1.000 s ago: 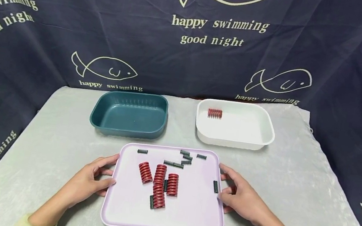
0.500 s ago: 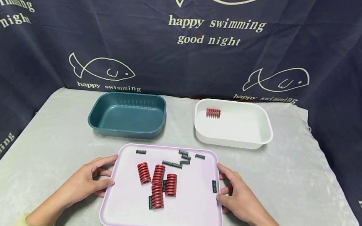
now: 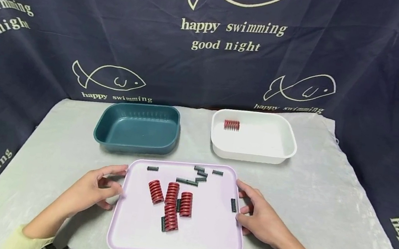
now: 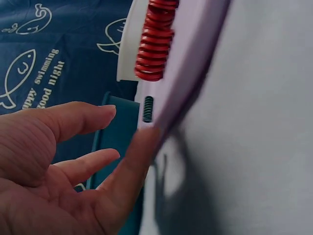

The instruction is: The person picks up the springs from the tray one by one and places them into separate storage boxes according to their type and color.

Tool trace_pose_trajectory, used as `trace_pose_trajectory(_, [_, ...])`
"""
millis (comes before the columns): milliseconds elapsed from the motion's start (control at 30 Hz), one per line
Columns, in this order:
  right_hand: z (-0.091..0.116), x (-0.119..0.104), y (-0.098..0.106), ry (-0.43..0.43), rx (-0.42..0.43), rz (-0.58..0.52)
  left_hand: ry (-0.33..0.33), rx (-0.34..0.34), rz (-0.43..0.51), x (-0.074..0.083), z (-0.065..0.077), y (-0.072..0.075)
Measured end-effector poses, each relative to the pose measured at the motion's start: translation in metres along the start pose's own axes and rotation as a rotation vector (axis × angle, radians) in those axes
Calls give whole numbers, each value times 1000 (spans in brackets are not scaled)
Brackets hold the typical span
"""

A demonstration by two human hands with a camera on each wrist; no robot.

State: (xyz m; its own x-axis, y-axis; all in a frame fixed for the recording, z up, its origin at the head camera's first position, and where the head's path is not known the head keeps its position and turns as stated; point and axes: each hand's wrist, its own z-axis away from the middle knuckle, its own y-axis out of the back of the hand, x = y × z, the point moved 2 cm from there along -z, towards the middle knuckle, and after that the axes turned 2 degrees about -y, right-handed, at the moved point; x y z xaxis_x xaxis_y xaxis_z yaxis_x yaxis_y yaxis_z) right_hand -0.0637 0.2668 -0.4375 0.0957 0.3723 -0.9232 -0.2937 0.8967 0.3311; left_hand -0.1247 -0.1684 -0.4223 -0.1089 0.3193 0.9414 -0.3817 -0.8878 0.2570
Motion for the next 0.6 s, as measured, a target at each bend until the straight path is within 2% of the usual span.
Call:
trace_pose_trajectory(133, [0,1,0,-4,-1,-1,-54,28,-69,11,-5,3])
trace_pose_trajectory(300, [0,2,-1,-16,-1,-14,-104,20,-125,20,-15,2])
trace_pose_trajectory(600, [0,1,-1,-25,-1,-14,-136,-18,-160,27,-38,-6])
